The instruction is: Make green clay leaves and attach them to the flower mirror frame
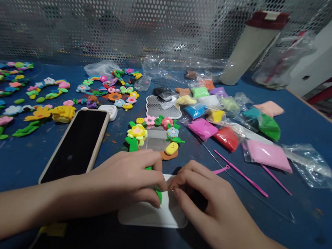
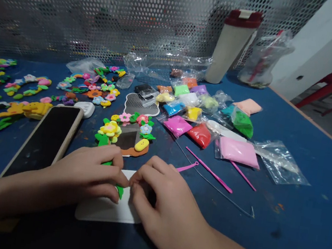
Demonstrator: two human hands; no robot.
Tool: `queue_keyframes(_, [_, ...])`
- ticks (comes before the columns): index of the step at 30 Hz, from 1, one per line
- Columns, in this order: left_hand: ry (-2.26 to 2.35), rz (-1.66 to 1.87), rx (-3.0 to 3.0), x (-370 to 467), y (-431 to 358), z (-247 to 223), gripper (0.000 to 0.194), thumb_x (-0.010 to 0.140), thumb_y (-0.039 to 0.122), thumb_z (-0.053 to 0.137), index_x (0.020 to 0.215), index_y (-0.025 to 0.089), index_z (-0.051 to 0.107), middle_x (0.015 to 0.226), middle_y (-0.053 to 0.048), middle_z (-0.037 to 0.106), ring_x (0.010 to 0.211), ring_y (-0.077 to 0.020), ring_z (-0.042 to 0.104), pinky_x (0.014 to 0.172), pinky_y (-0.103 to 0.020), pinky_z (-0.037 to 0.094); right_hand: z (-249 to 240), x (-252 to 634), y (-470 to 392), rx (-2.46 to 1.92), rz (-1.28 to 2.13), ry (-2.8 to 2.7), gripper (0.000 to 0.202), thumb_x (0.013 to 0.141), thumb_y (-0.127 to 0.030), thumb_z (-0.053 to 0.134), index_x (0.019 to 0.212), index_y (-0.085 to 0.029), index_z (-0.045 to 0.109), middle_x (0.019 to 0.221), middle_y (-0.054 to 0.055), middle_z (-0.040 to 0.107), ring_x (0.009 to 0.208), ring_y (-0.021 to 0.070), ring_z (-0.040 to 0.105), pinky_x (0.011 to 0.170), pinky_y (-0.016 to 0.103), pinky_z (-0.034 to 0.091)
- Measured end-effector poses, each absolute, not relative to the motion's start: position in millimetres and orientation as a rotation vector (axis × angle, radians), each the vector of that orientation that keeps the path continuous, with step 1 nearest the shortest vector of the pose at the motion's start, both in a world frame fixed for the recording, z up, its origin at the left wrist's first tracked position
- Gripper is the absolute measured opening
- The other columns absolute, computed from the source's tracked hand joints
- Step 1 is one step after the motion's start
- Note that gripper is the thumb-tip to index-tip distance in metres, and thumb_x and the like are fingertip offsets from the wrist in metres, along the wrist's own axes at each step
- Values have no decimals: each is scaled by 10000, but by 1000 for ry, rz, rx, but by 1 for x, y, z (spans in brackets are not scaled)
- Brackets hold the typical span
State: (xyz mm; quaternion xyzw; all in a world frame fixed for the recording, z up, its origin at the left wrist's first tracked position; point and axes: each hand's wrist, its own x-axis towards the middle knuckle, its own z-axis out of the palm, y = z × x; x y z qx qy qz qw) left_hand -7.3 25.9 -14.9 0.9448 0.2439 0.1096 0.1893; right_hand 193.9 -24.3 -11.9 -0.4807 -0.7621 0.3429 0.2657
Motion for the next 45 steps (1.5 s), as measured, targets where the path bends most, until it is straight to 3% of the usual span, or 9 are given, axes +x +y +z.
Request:
queue_keyframes(5, [725,295,2511,-8,25,-4,157,818,285,663,954,235,603,904,14,542,792,-129,529,634,-200,376,-13,196,-25,-1300,918,-2014,208,823,-18,476,796,-190,589,797,8,585,732,137,560,636,254,441])
queue_keyframes(9, [926,473,2250,-5,23,9,198,912,151,435,1066,243,520,1032,6,570,932,-128,546,804,-210,427,-13,198,-25,-1296,904,-1913,182,839,-51,465,884,-207,548,819,10,606,699,137,567,600,247,454])
queue_keyframes(12, [1011,537,2027,-2,22,11,211,921,193,384,1071,221,530,998,-21,594,832,-134,585,698,-215,476,-13,200,-26,-1254,847,-1896,178,869,-75,447,922,-220,534,857,19,607,741,143,575,635,256,468])
queue_keyframes(17, [1019,353,1586,5,7,9,167,790,339,580,863,188,575,561,54,540,459,-103,517,432,-177,401,-11,199,-30,-1146,582,-2019,146,848,-119,509,937,-228,471,812,15,574,701,150,544,611,271,448])
queue_keyframes(21, [952,251,1776,7,-13,16,169,762,332,605,668,194,580,587,47,575,518,-95,493,425,-152,317,-7,196,-36,-833,241,-2285,68,862,-167,450,826,-216,480,599,-11,526,522,144,450,494,294,338])
queue_keyframes(23, [940,171,1788,8,-18,20,126,742,278,606,649,202,568,591,53,564,561,-107,494,421,-156,292,-4,195,-38,-739,149,-2334,194,899,-169,363,776,-211,507,532,-15,510,476,140,425,483,304,314])
queue_keyframes(30, [890,149,1518,11,-21,23,96,713,212,668,696,188,576,660,87,545,612,-83,459,535,-145,350,-2,196,-35,-659,76,-2450,334,897,-114,333,680,-174,578,546,14,562,490,153,463,482,319,329])
queue_keyframes(38, [1021,188,2006,10,-34,12,139,717,205,668,645,183,551,596,83,545,532,-82,414,462,-175,265,-16,186,-56,-943,290,-2235,537,1003,-285,156,581,-212,480,477,-1,452,477,148,400,531,297,385])
queue_keyframes(45, [876,40,1746,15,-30,21,93,798,213,609,711,185,590,676,59,575,598,-90,462,487,-147,328,-23,189,-54,-974,583,-2145,442,974,-309,267,608,-242,506,541,1,540,511,149,481,584,282,453])
